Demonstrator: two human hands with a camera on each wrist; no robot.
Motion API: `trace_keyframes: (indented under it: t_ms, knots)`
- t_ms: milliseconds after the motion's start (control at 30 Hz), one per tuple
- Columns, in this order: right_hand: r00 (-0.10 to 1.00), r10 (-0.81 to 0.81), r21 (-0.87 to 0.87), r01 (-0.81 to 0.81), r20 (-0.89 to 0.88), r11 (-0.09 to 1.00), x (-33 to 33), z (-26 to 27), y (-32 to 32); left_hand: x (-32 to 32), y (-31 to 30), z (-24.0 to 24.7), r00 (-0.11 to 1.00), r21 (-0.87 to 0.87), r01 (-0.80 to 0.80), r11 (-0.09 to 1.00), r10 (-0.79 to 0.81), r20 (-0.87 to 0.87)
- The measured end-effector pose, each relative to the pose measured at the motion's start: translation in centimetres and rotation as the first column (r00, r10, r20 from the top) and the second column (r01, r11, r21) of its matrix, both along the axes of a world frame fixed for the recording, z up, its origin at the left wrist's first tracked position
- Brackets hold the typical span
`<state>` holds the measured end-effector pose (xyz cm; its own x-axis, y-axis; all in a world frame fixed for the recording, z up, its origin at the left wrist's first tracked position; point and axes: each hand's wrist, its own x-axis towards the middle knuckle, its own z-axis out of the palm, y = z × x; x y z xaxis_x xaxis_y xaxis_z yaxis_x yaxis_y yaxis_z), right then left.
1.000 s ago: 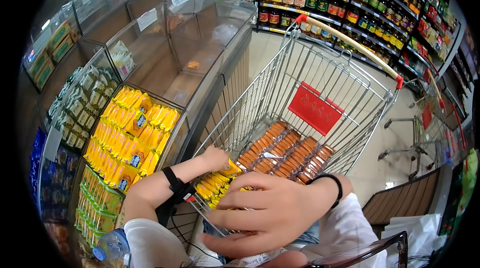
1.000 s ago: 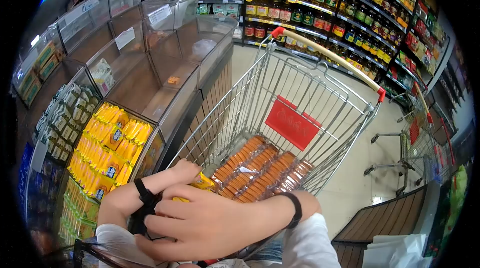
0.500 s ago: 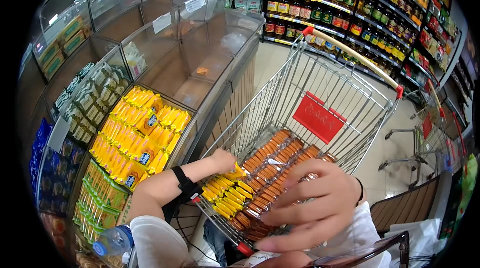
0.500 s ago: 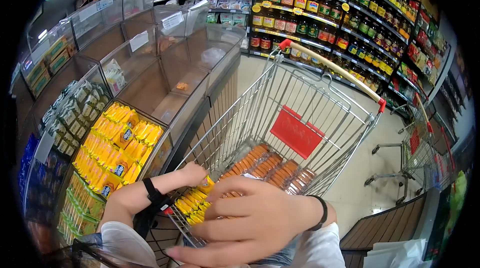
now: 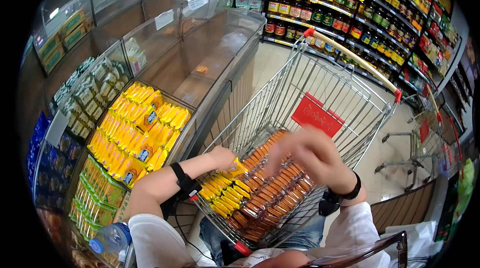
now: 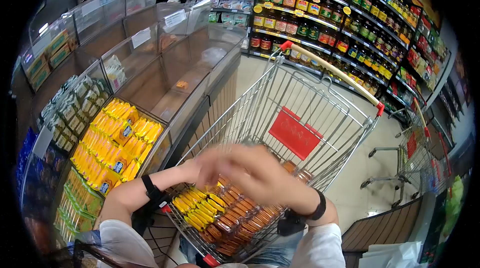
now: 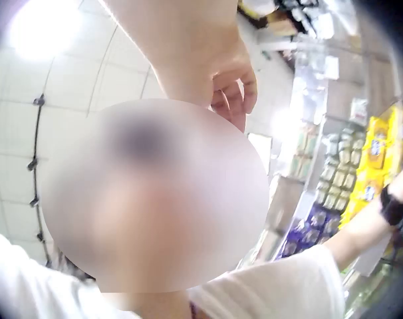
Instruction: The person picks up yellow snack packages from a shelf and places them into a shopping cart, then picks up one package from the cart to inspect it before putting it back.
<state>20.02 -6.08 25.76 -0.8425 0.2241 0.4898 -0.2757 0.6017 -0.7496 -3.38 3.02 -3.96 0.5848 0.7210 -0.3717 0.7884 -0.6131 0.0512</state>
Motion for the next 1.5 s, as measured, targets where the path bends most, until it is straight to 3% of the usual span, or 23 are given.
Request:
trace_keyframes:
  t_ms: [33,67,100,167,200,267,300,367,433,500,567,633,733,800,933,1033,1067,1167,1300,1500]
  knots:
    - [0.994,-0.105,-0.343,0.090,-0.024,0.935,0.3,-2.4,1.4,-0.3,0.4,-1.7,0.991,0.015,0.022,1.000,-0.024,0.135]
    - [0.973,-0.226,-0.245,0.232,0.056,0.941,-0.1,-3.5,3.2,1.5,-1.9,5.5,0.990,-0.046,-0.131,0.990,0.133,0.049]
    - [0.930,-0.348,-0.131,0.363,0.120,0.923,-0.5,-4.6,5.0,1.8,-2.0,6.4,0.980,-0.102,-0.143,0.984,0.156,0.126]
    - [0.840,-0.458,0.078,0.456,0.290,0.886,-0.3,-9.0,8.8,2.4,-1.9,7.0,0.910,-0.219,-0.242,0.945,0.299,0.287]
    - [0.843,-0.449,0.082,0.446,0.296,0.891,0.2,-12.2,11.0,2.4,-1.6,6.9,0.904,-0.220,-0.250,0.943,0.309,0.295]
    - [0.758,-0.495,0.136,0.487,0.424,0.863,1.5,-17.9,13.9,2.3,-0.9,6.8,0.745,-0.296,-0.236,0.926,0.368,0.556]
    - [0.730,-0.460,0.007,0.530,0.505,0.848,1.7,-18.9,13.8,2.4,-0.8,7.0,0.739,-0.291,-0.246,0.925,0.373,0.561]
    - [0.763,-0.351,-0.209,0.528,0.542,0.823,2.1,-22.1,14.5,2.7,-1.0,7.8,0.480,-0.468,-0.180,0.865,0.493,0.726]
    - [0.817,-0.355,-0.295,0.514,0.453,0.806,2.0,-23.3,13.9,2.7,-0.8,7.8,0.416,-0.519,-0.170,0.838,0.539,0.733]
    - [0.778,-0.322,-0.362,0.559,0.539,0.746,2.0,-22.3,13.0,2.7,-0.2,6.3,0.252,-0.555,-0.054,0.830,0.549,0.797]
    - [0.773,-0.341,-0.124,0.472,0.535,0.873,1.7,-21.2,12.5,2.6,0.1,5.8,0.268,-0.577,-0.081,0.813,0.575,0.773]
    - [0.770,-0.292,-0.120,0.428,0.567,0.896,1.5,-21.0,12.2,2.7,0.0,5.9,0.188,-0.624,-0.061,0.779,0.623,0.759]
    - [0.817,-0.375,-0.047,0.437,0.439,0.898,1.3,-20.4,11.3,2.9,-0.4,6.1,0.145,-0.650,-0.049,0.758,0.649,0.747]
    - [0.732,-0.492,-0.091,0.595,0.471,0.799,1.4,-19.1,10.9,3.0,-0.4,6.1,0.134,-0.631,-0.020,0.775,0.628,0.767]
    - [0.719,-0.598,-0.049,0.653,0.354,0.756,1.8,-21.1,12.0,3.0,-0.4,5.9,0.107,-0.615,0.075,0.785,0.607,0.788]
    - [0.662,-0.615,0.000,0.680,0.428,0.733,1.8,-20.1,11.7,2.9,-0.5,5.9,0.122,-0.629,0.113,0.769,0.617,0.777]
    - [0.671,-0.653,0.025,0.690,0.353,0.723,1.7,-20.0,11.6,2.9,-0.5,5.9,0.123,-0.631,0.113,0.767,0.620,0.775]
    - [0.643,-0.671,0.075,0.699,0.370,0.711,1.7,-19.4,11.4,2.9,-0.7,6.2,0.195,-0.637,0.114,0.763,0.611,0.767]
    - [0.621,-0.741,0.310,0.673,0.257,0.671,1.7,-20.0,11.4,3.0,-1.4,7.0,0.234,-0.648,0.052,0.760,0.622,0.748]
    - [0.625,-0.736,0.359,0.646,0.259,0.674,1.6,-19.5,11.3,3.2,-1.4,7.2,0.252,-0.696,0.060,0.716,0.664,0.704]
